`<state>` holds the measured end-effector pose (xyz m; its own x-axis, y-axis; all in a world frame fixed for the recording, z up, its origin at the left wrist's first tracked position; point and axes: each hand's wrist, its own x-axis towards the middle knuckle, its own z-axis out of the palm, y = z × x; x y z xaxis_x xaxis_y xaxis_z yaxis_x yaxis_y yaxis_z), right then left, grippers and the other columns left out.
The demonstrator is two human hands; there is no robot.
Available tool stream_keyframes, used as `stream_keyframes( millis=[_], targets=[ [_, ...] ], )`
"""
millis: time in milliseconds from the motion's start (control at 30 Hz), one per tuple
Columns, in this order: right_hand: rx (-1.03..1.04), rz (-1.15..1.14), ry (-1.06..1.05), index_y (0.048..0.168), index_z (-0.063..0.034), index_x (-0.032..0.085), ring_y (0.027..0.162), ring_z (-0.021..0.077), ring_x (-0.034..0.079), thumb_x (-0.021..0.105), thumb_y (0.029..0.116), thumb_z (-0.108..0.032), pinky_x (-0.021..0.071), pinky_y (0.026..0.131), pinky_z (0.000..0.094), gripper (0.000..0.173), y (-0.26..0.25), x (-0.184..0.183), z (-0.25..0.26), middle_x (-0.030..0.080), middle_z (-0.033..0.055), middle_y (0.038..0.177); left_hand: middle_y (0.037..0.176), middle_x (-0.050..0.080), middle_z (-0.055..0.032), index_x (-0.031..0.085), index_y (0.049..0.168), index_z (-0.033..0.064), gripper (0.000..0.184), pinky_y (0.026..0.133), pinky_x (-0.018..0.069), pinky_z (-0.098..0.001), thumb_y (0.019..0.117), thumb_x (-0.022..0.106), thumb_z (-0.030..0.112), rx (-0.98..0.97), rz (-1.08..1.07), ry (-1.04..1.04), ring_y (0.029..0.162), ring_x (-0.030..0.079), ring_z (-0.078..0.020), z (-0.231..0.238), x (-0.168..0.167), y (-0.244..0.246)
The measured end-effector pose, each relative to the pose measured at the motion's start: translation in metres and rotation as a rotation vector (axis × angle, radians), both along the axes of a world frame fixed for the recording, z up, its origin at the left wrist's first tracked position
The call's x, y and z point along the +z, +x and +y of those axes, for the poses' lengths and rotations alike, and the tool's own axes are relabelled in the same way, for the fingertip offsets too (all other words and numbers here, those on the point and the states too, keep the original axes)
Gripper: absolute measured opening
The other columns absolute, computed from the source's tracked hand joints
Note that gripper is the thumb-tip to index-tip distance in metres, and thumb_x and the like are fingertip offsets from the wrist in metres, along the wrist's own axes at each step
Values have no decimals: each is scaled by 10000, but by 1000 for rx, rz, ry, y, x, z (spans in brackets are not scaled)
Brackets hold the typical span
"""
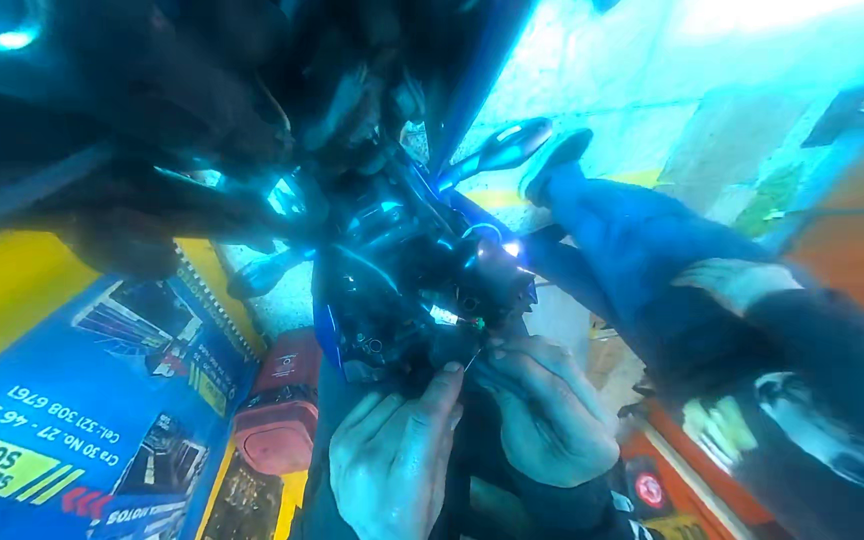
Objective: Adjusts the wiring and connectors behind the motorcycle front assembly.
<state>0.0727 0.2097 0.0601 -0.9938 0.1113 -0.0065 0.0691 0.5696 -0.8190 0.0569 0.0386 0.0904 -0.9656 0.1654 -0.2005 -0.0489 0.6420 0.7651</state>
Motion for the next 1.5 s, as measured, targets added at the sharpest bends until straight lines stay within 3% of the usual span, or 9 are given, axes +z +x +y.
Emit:
stream_keyframes(
  millis=[333, 567, 867, 1033, 1233, 1500],
  targets=[
    [20, -7, -13, 1033, -97, 743, 1053, 181, 701, 754, 918, -109, 587, 963, 377, 115, -2, 1, 1, 735, 55, 1077, 816, 725, -29, 682, 1230, 97, 274, 669, 518, -245, 1067, 531, 256, -1, -21, 10, 681, 637, -105, 4, -4, -2],
    [23, -13, -24, 1039, -89, 741, 1054, 186, 699, 751, 927, -115, 585, 960, 375, 115, -3, 2, 1, 732, 61, 1077, 958, 733, -41, 652, 1274, 86, 318, 740, 572, -217, 1079, 514, 295, 57, -134, 92, 811, 684, -57, 7, -2, -3],
    [31, -11, -25, 1027, -88, 741, 1045, 183, 699, 749, 929, -117, 585, 950, 367, 103, -4, 1, 2, 731, 59, 1055, 990, 729, -32, 645, 1283, 82, 316, 753, 567, -192, 1077, 524, 289, 58, -159, 107, 836, 677, -34, 7, -1, -4],
    [40, -10, -20, 1018, -88, 739, 1035, 187, 697, 748, 921, -100, 584, 951, 378, 98, -4, 1, 2, 728, 67, 1054, 799, 724, -47, 696, 1197, 68, 252, 657, 535, -251, 1044, 564, 219, 0, -47, -48, 669, 647, -115, 10, 5, -2],
    [23, -14, -19, 1027, -101, 744, 1040, 187, 702, 755, 919, -112, 587, 954, 386, 110, -2, 3, 0, 735, 54, 1064, 689, 671, -51, 708, 1141, 34, 225, 597, 476, -285, 1036, 557, 166, -78, 10, -141, 581, 582, -158, 5, 15, 1],
    [63, 26, 28, 987, -120, 754, 1009, 172, 703, 745, 929, -130, 577, 950, 371, 59, 0, 4, -2, 744, 37, 1029, 702, 691, -46, 711, 1185, 45, 227, 627, 525, -308, 987, 608, 90, -163, 77, -152, 613, 625, -178, 2, 1, -12]
  ],
)
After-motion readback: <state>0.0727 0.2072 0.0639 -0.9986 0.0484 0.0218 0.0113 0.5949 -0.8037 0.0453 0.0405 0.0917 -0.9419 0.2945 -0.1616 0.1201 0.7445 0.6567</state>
